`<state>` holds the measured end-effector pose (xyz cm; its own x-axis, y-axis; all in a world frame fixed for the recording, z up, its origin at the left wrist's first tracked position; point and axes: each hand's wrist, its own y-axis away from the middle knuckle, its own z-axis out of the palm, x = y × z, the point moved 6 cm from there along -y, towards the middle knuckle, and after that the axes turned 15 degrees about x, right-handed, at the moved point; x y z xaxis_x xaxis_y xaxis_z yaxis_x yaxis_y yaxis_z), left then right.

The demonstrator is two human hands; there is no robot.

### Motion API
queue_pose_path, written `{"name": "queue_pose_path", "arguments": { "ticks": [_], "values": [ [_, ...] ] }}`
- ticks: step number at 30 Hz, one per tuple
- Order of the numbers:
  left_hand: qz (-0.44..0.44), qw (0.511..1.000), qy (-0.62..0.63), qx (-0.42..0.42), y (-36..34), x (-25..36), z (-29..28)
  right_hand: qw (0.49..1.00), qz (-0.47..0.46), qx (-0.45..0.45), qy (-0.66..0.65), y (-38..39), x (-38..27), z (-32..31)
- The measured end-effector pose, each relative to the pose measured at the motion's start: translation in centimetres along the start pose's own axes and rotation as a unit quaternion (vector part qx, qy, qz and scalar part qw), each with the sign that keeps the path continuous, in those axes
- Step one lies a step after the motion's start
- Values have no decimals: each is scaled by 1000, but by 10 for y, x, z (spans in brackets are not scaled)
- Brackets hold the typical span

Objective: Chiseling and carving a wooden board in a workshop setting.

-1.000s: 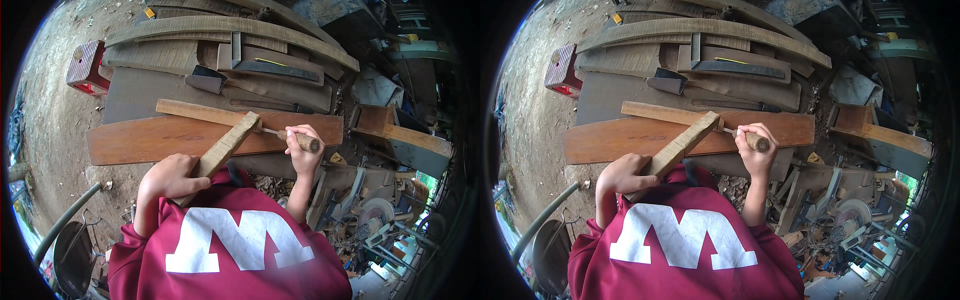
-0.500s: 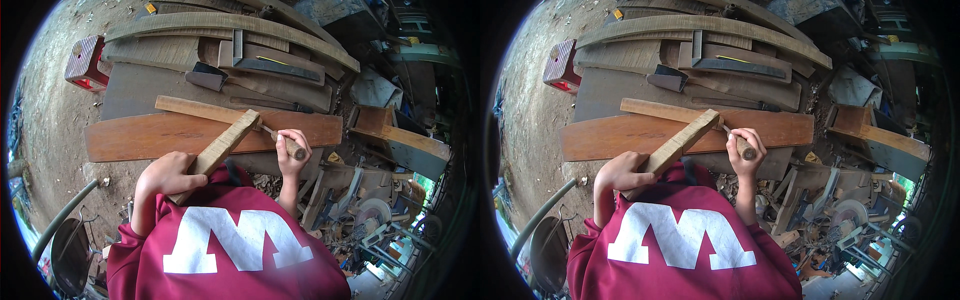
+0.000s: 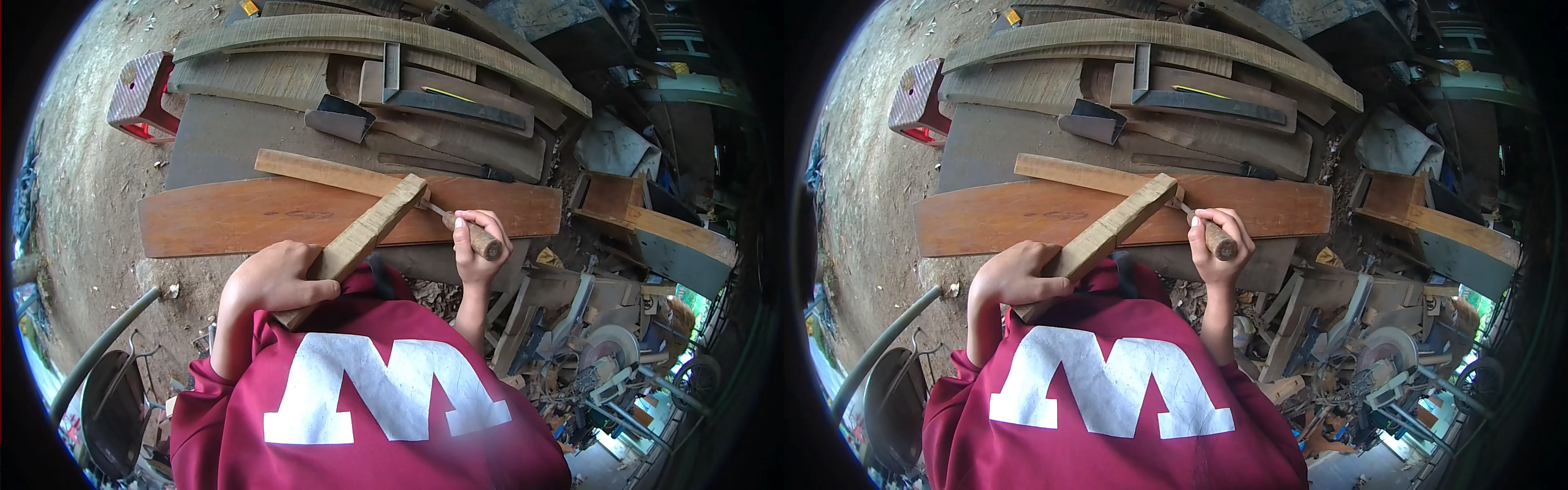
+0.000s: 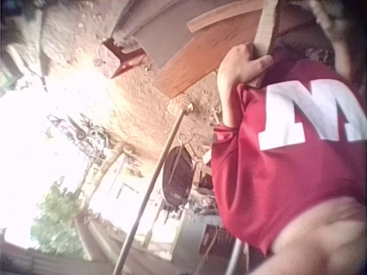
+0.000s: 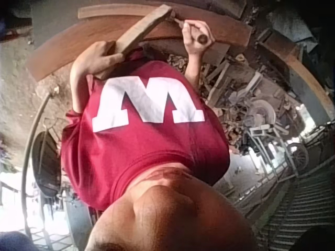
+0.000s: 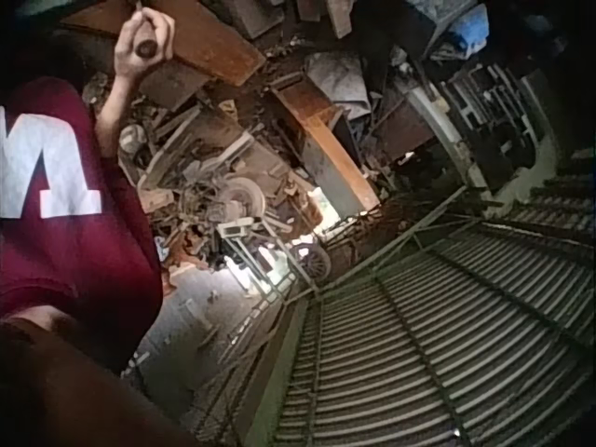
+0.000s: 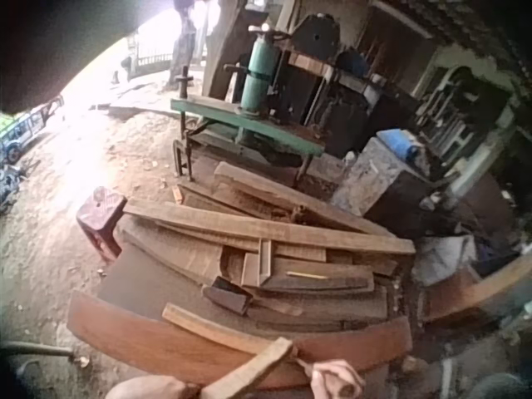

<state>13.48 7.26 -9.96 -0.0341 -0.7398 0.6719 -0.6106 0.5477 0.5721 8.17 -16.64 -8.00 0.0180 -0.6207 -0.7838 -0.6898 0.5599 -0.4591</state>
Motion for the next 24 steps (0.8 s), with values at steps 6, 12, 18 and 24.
{"name": "queue_pose_path", "arguments": {
  "ticks": [6, 12, 18, 24],
  "values": [
    [4, 1000, -1, 6, 1, -1, 0, 1000, -1, -20, 11, -2, 1, 3],
    [24, 1000, -16, 9, 2, 5, 0, 997, 3, -65, 36, -14, 2, 2],
    [24, 999, -28, 12, 2, 5, 1, 986, 153, -59, -27, -17, 31, -1],
    [36, 998, -30, 30, 7, 2, 5, 983, 169, -63, -39, -21, 30, -5]
  ]
}}
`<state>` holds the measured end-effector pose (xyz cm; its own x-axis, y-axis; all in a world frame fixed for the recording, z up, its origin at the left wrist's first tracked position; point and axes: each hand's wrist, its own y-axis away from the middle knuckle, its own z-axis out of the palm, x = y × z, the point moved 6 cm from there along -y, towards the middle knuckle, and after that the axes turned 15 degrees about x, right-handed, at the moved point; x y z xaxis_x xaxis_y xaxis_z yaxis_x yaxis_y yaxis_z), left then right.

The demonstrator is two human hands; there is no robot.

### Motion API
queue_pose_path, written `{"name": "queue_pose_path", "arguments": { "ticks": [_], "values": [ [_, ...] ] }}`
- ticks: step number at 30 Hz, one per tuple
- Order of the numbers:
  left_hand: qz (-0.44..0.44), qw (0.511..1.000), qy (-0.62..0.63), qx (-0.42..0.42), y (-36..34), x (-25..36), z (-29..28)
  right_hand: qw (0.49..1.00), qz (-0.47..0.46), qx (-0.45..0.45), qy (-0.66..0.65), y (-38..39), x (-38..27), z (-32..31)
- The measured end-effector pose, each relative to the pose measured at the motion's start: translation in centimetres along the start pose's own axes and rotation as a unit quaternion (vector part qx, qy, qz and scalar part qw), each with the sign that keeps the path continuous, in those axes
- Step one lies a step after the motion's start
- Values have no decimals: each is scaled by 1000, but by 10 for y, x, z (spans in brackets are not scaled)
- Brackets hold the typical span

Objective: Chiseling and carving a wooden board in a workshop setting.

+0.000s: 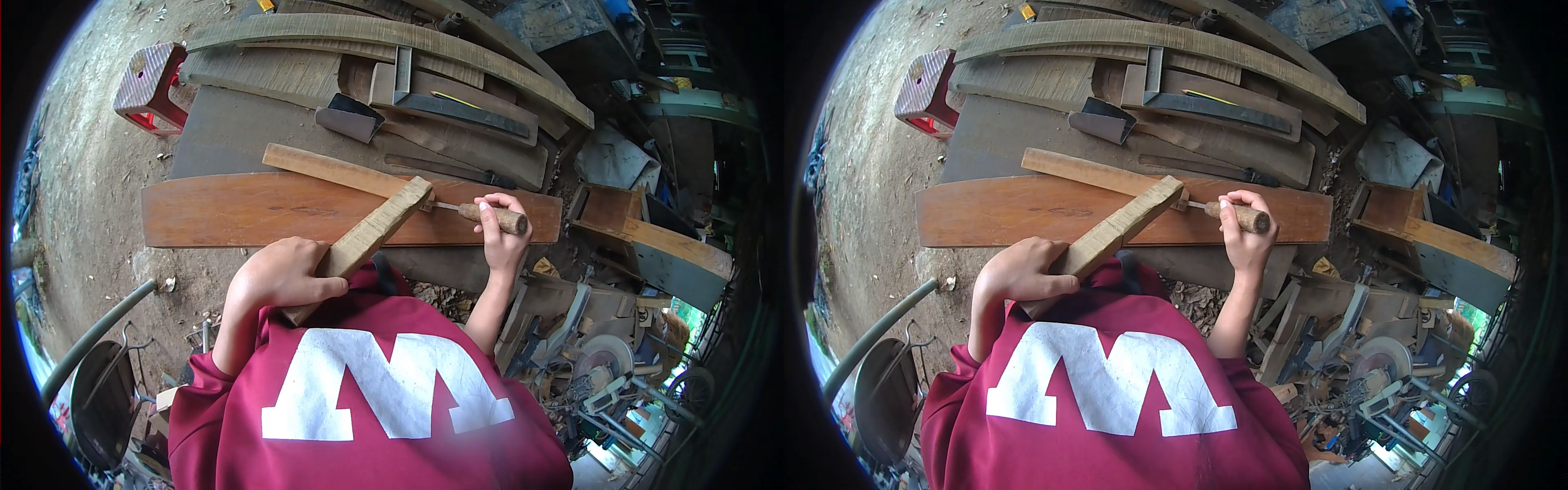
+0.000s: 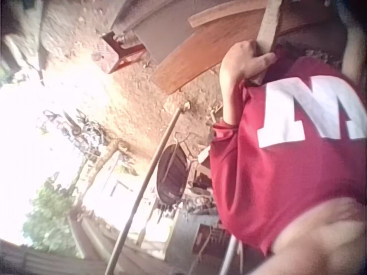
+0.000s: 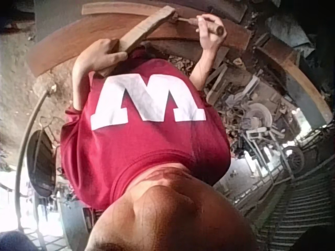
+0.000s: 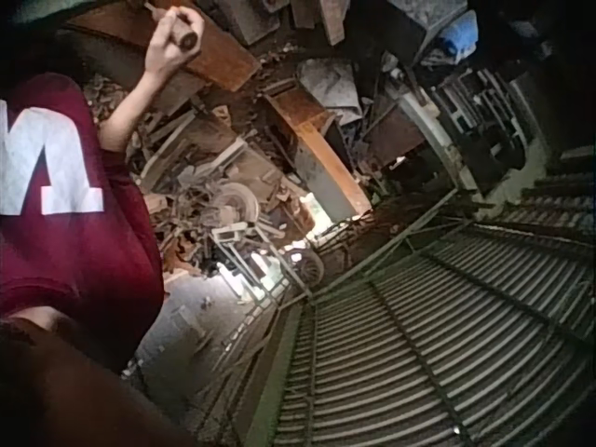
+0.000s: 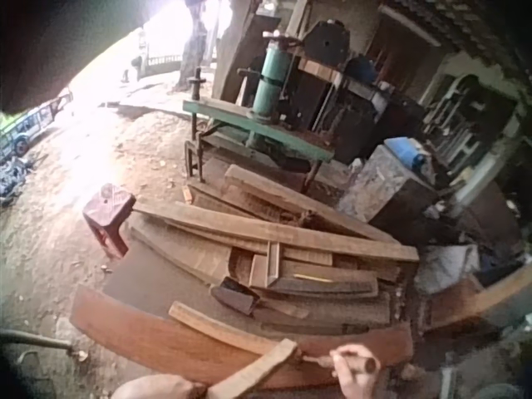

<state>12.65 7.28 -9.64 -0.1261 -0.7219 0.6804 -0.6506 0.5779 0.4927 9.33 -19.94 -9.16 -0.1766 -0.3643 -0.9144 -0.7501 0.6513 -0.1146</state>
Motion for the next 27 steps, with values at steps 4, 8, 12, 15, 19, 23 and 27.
{"name": "queue_pose_path", "arguments": {
  "ticks": [4, 8, 12, 15, 19, 23, 27],
  "values": [
    [-2, 1000, 2, -5, 0, -1, -1, 1000, 5, 2, 9, 1, 1, 2],
    [9, 1000, 9, -7, -6, -3, -6, 1000, 20, 10, -13, -4, 5, 5],
    [8, 1000, 12, -13, -14, 1, -13, 999, 23, 25, -22, -6, 3, 3],
    [9, 978, 203, -35, -16, 1, -14, 999, -9, 37, 0, -4, 5, 9],
    [58, 917, 389, -70, -19, 7, -27, 994, -11, 70, -78, 2, 1, 27],
    [93, 870, 464, -142, -25, 13, -31, 996, 63, 22, -64, 0, 12, 17],
    [53, 895, 436, -79, -41, 30, -35, 996, 50, 36, -68, -6, 22, 12]
  ]
}}
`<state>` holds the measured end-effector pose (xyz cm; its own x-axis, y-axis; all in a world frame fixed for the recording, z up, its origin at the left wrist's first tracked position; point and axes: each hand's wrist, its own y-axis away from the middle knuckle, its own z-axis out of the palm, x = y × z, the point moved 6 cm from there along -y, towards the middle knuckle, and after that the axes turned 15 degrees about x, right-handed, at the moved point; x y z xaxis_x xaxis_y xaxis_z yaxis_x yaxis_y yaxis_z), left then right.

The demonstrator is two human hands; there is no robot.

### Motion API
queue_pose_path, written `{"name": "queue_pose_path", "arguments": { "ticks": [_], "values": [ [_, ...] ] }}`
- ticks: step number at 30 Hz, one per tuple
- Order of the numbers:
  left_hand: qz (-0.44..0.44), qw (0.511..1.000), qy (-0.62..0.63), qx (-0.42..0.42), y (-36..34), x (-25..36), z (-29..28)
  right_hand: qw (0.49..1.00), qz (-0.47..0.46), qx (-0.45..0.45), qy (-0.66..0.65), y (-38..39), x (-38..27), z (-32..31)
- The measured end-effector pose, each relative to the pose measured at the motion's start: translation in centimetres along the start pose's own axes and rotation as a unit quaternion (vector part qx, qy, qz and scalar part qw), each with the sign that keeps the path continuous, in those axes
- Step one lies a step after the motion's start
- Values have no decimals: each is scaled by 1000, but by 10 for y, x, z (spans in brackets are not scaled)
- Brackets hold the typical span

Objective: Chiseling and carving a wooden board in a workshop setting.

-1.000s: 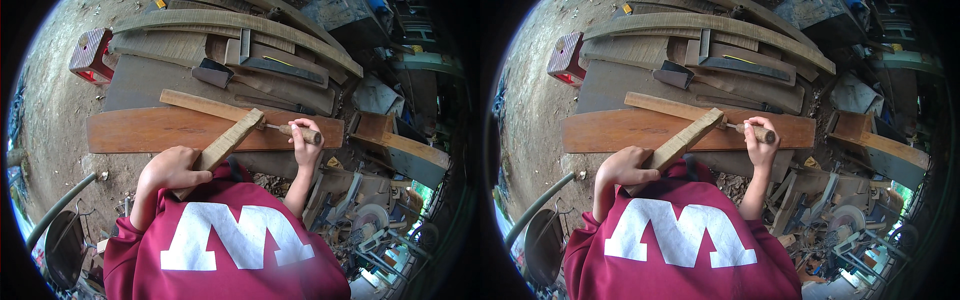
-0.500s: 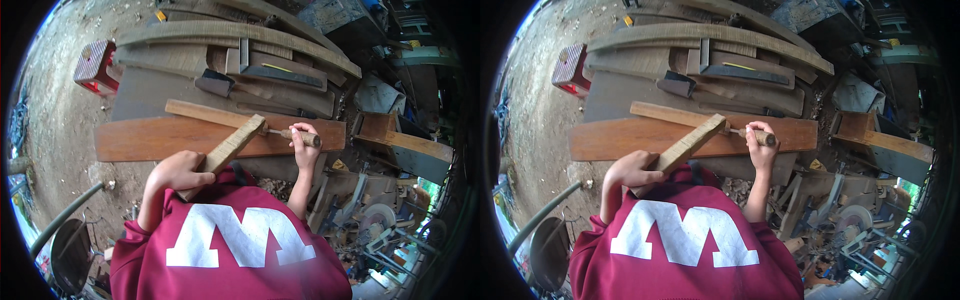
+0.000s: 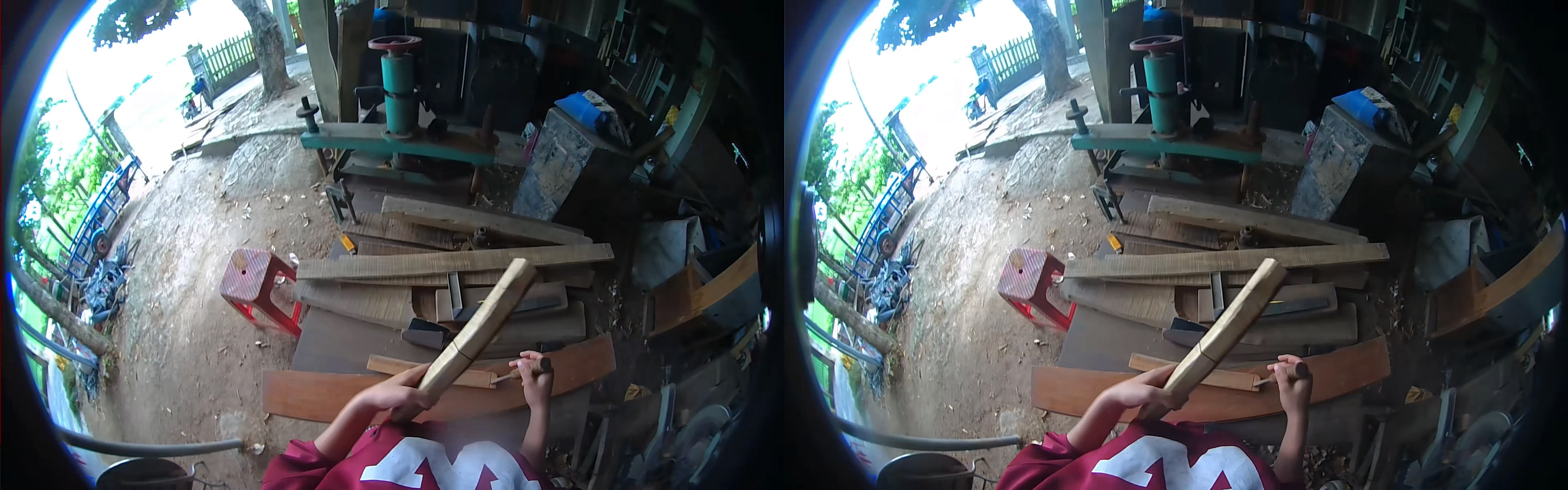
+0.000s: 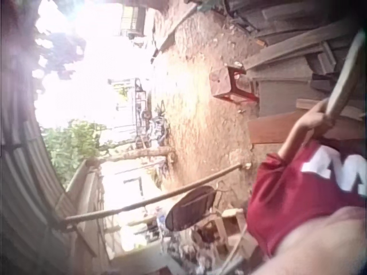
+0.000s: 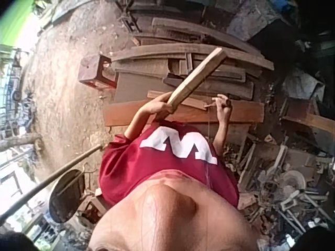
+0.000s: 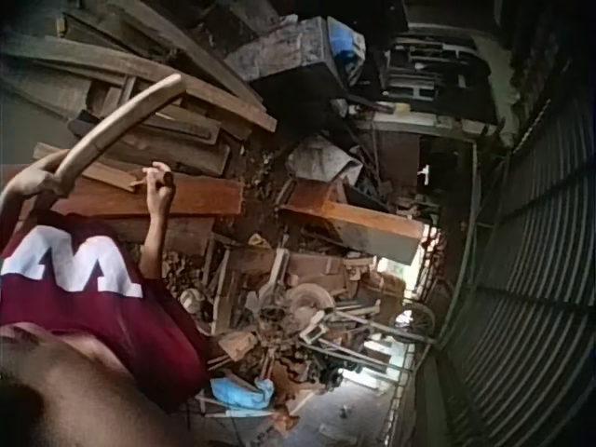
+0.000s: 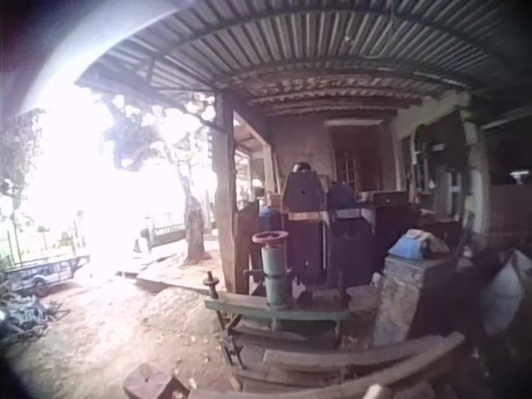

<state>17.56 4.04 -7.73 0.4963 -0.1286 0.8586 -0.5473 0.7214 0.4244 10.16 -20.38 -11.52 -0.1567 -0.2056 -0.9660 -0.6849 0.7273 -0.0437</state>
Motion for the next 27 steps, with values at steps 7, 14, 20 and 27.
{"name": "queue_pose_path", "arguments": {
  "ticks": [7, 14, 20, 27],
  "values": [
    [-49, 993, -16, 109, 0, 16, -13, 998, -28, 48, -36, -3, -13, 13],
    [-142, 972, -73, -174, 9, 17, 26, 972, -219, 35, 81, -2, 5, 22],
    [2, 962, -129, -239, 12, 52, 31, 1000, -2, 4, -7, 3, 23, 23],
    [-358, 879, 192, -248, 11, -1, 25, 981, -122, 32, 147, 13, 27, 14]
  ]
}}
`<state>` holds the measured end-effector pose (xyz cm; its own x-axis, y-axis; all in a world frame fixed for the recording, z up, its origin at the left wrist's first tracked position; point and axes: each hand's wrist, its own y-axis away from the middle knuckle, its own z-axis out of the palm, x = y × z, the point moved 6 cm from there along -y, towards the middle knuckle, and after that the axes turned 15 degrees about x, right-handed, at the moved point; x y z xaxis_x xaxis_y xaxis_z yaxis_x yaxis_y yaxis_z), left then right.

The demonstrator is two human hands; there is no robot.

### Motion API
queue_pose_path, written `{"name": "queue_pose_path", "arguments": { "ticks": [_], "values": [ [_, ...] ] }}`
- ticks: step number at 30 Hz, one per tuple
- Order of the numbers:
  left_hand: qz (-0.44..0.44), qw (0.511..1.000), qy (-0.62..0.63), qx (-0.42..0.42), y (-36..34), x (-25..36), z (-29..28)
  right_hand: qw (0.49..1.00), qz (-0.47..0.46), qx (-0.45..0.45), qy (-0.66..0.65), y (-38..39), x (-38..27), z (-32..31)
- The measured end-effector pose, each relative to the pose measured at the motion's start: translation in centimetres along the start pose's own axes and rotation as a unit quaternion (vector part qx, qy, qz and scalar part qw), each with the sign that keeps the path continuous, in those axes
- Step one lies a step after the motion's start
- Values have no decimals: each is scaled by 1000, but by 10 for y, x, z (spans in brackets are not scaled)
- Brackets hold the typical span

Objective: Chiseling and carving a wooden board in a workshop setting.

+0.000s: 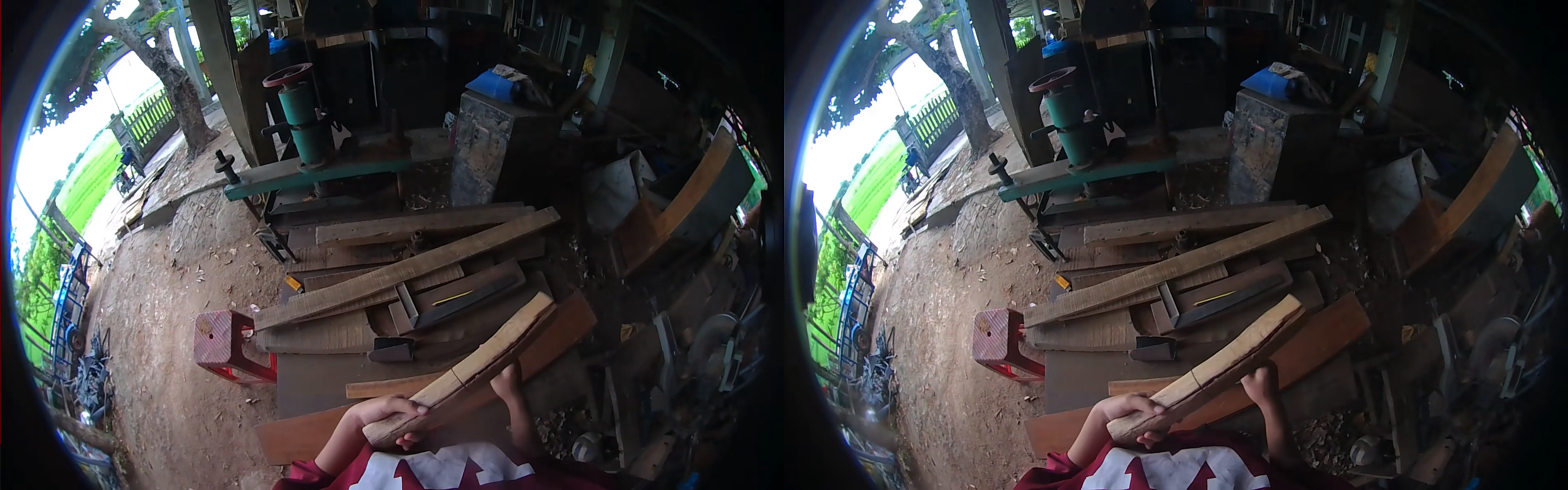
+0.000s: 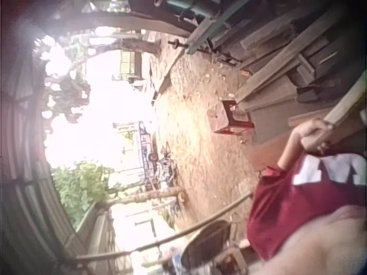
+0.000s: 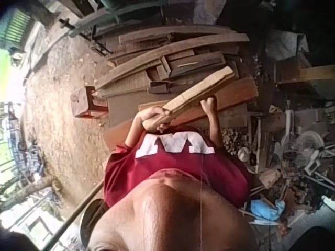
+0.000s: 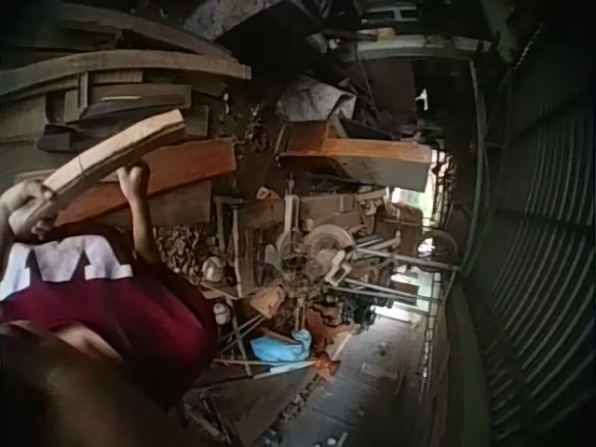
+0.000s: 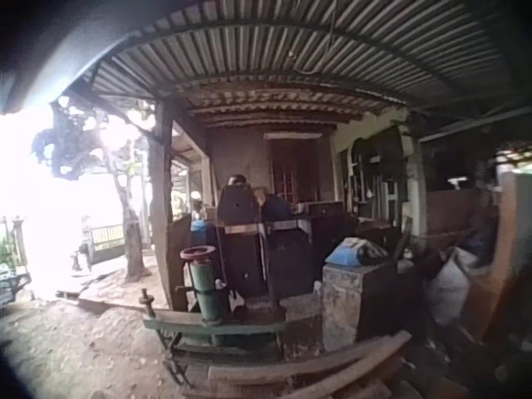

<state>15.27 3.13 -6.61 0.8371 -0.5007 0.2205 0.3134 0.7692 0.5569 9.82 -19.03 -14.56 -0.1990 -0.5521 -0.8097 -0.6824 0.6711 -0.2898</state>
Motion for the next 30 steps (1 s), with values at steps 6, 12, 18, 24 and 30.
{"name": "queue_pose_path", "arguments": {
  "ticks": [6, 12, 18, 24, 30],
  "values": [
    [93, 994, -21, 62, 2, 16, 4, 990, 43, 50, -128, -8, -43, -18],
    [180, 976, -120, 14, 5, 24, 19, 997, -43, 59, -18, -3, -14, -9],
    [165, 952, -251, 60, -26, 22, 27, 984, 100, 9, -148, -4, 15, 9],
    [217, 940, -262, 41, -5, 34, 55, 949, 211, 17, -235, 5, 9, 3],
    [195, 931, -243, 189, -19, 29, 31, 996, -51, 53, -46, -1, -14, -11]
  ]
}}
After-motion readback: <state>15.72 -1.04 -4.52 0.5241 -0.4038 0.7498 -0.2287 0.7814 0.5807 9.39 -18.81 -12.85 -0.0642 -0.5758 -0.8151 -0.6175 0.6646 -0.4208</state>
